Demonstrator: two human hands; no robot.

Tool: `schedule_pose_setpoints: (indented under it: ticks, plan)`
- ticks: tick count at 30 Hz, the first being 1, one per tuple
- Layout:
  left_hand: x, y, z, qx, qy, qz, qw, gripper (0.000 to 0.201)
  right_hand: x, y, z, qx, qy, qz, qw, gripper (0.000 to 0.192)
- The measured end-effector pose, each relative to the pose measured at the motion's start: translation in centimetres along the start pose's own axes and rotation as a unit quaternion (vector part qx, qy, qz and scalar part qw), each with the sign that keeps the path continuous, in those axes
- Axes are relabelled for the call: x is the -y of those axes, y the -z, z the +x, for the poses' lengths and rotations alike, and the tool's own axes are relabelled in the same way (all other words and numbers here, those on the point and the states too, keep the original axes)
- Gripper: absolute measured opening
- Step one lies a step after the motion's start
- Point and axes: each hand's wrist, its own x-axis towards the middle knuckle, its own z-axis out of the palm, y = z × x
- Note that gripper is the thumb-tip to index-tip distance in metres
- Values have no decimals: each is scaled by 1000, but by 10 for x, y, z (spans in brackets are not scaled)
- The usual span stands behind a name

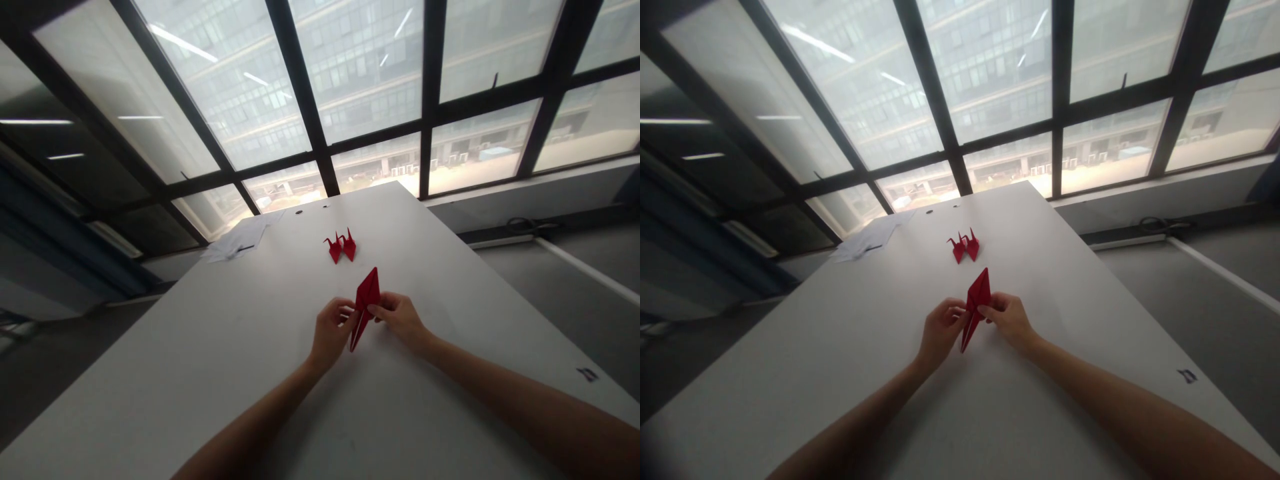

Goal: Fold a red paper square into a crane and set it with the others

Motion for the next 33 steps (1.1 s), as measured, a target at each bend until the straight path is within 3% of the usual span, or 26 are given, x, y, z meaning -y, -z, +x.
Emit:
schedule_pose_setpoints:
  ticks: [7,12,18,28,33]
  plan:
    - [-9,-3,-2,-18,0,31,999,22,6,-2,0,-4,-20,38,999,31]
    - [-26,-13,5,-29,-61,86,994,11,16,-4,1,-13,-20,54,998,31]
    - [-28,-16,16,-109,-134,147,974,9,21,-11,19,-24,-24,16,999,32]
    - [-4,4,64,-146,-154,157,964,14,12,-23,87,0,54,-46,998,32]
    - [19,7,74,-122,-127,144,974,13,-6,-19,99,0,32,-34,999,33]
